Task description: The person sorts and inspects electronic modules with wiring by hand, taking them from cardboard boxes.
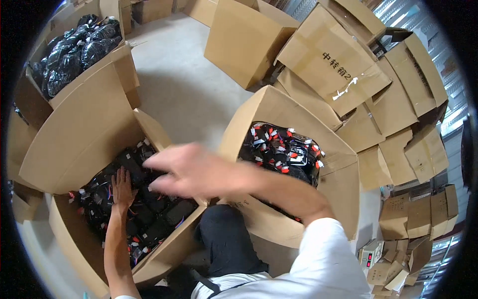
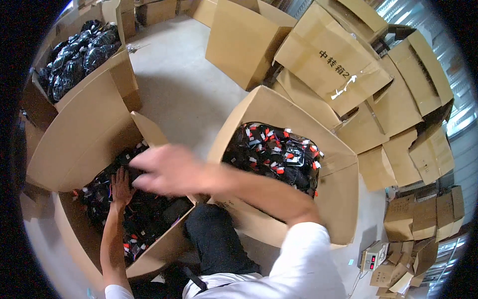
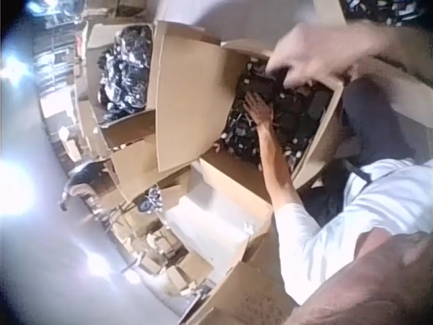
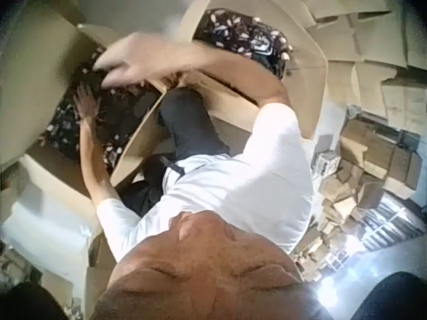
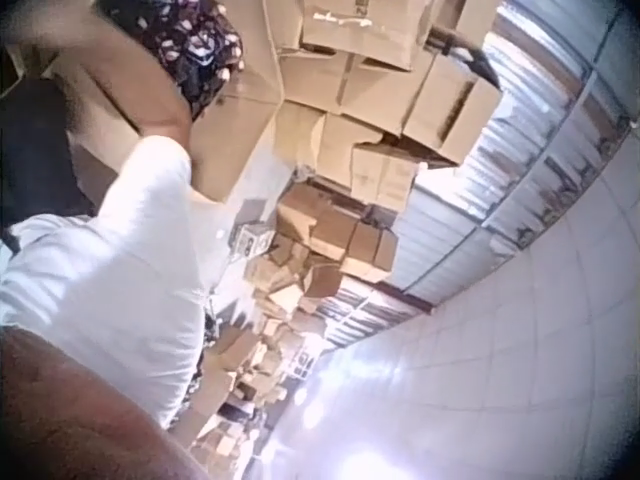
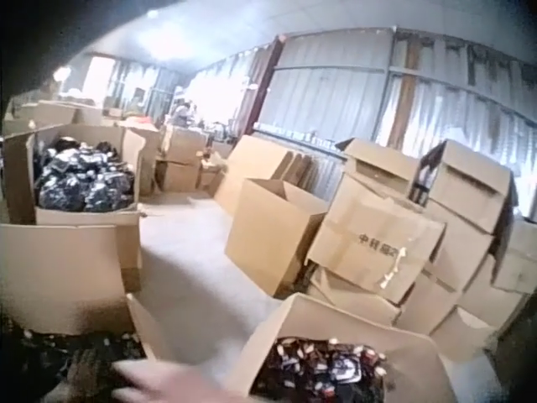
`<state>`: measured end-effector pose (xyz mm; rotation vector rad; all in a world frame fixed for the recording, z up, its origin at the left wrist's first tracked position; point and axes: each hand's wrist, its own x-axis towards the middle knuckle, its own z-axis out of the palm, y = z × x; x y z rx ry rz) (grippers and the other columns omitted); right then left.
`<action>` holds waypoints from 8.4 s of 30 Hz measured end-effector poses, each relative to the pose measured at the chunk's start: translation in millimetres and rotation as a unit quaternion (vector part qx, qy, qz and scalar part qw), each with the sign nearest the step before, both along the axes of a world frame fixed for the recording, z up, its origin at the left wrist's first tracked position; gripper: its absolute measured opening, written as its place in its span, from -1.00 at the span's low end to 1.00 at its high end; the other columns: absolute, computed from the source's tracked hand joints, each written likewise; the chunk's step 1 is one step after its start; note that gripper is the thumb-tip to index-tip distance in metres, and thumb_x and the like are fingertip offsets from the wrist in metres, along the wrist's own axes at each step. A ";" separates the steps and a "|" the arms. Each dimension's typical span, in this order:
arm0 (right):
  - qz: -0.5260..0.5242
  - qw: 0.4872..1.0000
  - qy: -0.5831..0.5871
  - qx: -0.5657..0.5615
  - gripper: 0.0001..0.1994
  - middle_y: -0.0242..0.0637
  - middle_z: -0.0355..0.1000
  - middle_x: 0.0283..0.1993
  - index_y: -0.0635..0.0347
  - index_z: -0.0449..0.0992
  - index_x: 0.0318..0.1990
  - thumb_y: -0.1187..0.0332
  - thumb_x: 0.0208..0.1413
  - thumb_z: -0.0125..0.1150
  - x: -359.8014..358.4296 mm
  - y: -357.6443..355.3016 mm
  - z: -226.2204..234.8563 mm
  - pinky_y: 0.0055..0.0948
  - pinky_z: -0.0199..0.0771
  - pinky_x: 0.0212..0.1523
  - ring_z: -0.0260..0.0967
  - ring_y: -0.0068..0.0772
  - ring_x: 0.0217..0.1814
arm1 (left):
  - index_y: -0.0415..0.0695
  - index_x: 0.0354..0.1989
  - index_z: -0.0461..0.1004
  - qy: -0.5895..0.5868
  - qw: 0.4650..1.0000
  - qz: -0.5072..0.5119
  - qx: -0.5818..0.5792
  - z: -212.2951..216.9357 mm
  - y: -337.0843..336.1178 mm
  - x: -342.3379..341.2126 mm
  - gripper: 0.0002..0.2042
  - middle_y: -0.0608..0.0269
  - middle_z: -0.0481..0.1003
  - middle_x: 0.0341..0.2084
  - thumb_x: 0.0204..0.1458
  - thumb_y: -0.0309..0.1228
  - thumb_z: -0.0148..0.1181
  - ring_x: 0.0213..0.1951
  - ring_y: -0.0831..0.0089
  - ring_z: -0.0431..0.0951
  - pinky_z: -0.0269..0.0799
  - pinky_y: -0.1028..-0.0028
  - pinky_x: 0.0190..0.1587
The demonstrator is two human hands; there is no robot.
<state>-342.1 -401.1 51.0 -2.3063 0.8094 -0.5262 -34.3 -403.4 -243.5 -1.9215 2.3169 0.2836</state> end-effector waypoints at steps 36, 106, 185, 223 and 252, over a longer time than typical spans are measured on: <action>-0.338 0.828 -0.445 -0.047 -0.72 -0.47 0.24 -0.61 0.35 0.45 -0.06 0.25 0.39 0.02 -215.7 105.5 148.5 -0.51 0.35 -0.57 0.19 -0.62 -0.66 | -0.29 0.16 0.39 0.226 0.966 -0.061 -0.113 194.4 111.4 -61.7 -0.46 -0.21 0.22 0.30 -0.02 -0.38 0.35 0.30 -0.10 0.25 0.22 0.15 0.33; -0.203 0.962 -0.034 0.179 -0.27 -0.06 0.39 0.15 0.47 0.19 0.27 0.04 0.19 0.31 -88.9 90.6 61.6 -0.35 0.37 0.20 0.37 -0.33 0.17 | -0.16 0.39 0.09 0.968 0.244 0.025 -0.053 250.9 96.5 -247.8 -0.40 0.22 0.41 0.07 0.20 -0.47 0.16 0.06 0.44 0.47 0.42 0.37 0.17; -0.408 0.861 -0.201 0.229 -0.48 0.02 0.47 -0.02 0.51 0.35 0.00 0.26 0.05 0.40 204.4 -81.1 -226.1 -0.29 0.36 0.11 0.42 -0.15 -0.02 | -0.21 -0.28 0.52 0.225 0.936 0.060 -0.265 37.2 6.7 11.8 -0.81 0.02 0.50 -0.32 -0.11 -0.49 0.12 -0.23 0.09 0.57 0.53 0.18 -0.19; -0.474 0.783 -0.003 0.402 -0.55 0.00 0.46 0.10 0.28 0.43 0.17 0.11 0.34 -0.03 162.4 -97.9 -338.8 -0.12 0.48 0.01 0.47 -0.11 -0.02 | -0.17 0.39 0.11 0.184 0.978 -0.064 -0.076 13.7 -31.2 18.0 -0.06 -0.11 0.08 0.40 -0.22 -0.27 0.51 0.42 -0.06 0.05 0.00 0.07 0.43; -0.354 0.915 0.061 0.182 -0.51 0.10 0.57 -0.13 0.23 0.58 -0.04 0.04 -0.01 0.34 -175.2 -68.7 -272.6 -0.09 0.47 -0.03 0.54 0.05 -0.05 | -0.30 0.12 0.43 0.175 0.981 -0.002 0.089 211.3 185.8 -25.5 -0.52 -0.11 0.47 0.07 0.07 -0.27 0.28 0.04 -0.06 0.51 0.47 0.17 0.05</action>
